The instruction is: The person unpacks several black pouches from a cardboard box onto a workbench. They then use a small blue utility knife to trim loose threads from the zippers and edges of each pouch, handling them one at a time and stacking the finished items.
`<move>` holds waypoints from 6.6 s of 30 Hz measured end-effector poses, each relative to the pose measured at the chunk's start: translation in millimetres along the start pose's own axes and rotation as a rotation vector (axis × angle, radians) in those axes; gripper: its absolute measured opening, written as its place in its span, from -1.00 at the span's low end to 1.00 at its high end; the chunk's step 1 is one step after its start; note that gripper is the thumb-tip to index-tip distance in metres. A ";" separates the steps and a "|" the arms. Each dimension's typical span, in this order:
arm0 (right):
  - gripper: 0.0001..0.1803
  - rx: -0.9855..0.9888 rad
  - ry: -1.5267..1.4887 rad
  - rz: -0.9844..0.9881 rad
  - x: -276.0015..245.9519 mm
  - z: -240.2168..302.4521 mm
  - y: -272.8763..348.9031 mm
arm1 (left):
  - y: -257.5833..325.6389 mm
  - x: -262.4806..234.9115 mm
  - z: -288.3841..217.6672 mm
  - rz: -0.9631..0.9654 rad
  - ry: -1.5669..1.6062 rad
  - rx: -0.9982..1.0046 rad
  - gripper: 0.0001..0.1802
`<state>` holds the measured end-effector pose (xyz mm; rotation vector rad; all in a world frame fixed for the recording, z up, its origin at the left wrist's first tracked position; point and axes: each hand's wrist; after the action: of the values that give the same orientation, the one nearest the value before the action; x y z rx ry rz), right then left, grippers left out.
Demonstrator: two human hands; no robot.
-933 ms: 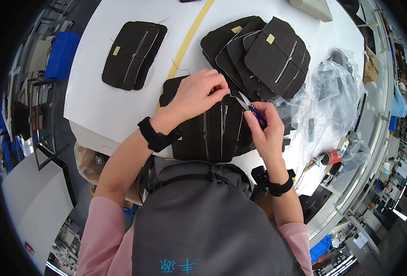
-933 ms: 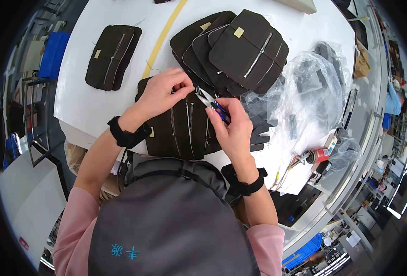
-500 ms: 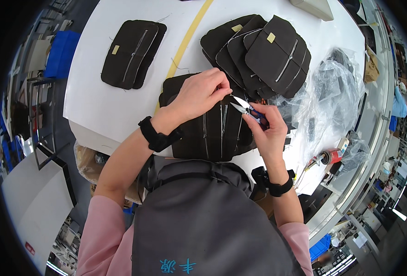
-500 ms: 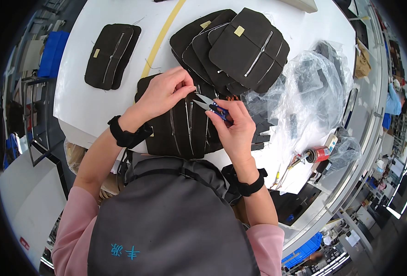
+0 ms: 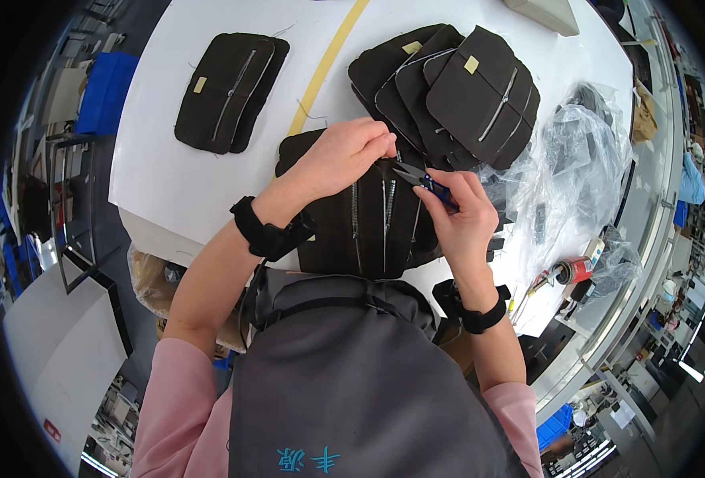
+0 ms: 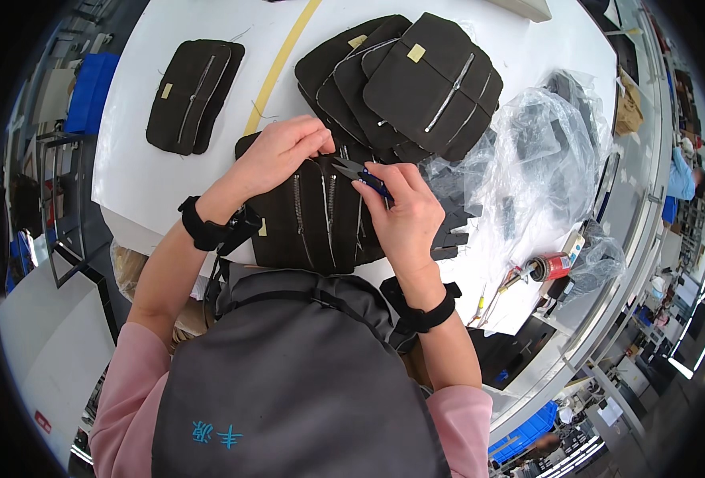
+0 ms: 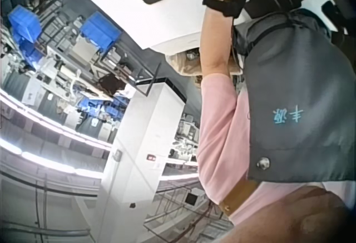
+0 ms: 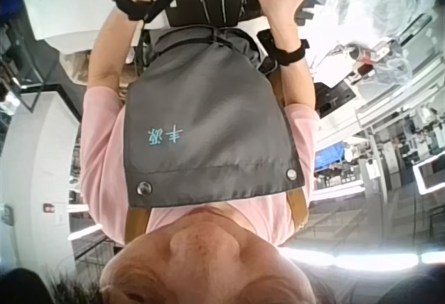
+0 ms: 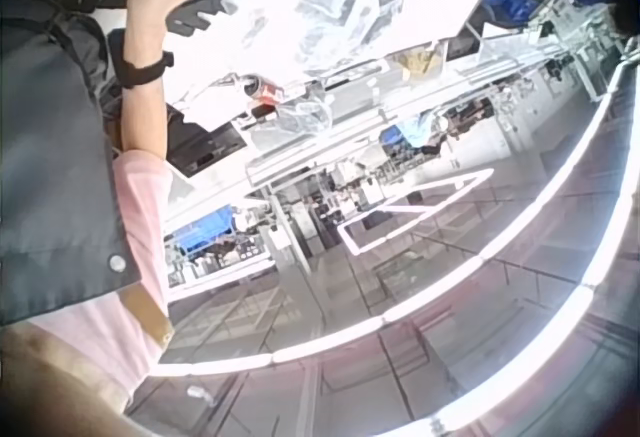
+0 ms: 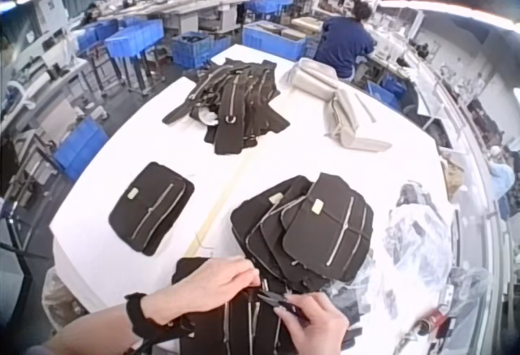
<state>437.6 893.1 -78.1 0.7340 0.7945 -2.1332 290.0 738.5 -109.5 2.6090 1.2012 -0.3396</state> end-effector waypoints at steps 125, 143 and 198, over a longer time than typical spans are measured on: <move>-0.79 0.845 -0.615 0.637 21.7 7.4 -8.5 | 41.8 -1.5 12.0 -0.223 -0.141 0.225 -0.81; -0.80 -0.228 0.106 0.144 7.6 25.1 -4.2 | 39.0 -7.7 18.0 -0.104 0.125 -0.174 -0.80; -0.80 0.509 -0.446 0.293 3.8 15.1 3.6 | 53.3 -34.5 8.7 -0.003 0.264 -0.205 -0.56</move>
<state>434.5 878.7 -72.2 0.5446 -0.0956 -2.1225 308.1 677.7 -100.2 2.5277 1.2453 0.1280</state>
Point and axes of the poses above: each hand's wrist, its own y-axis away from the middle knuckle, its own x-axis out of the palm, z = x × y, and after that the axes turned 14 degrees about -z, right-handed
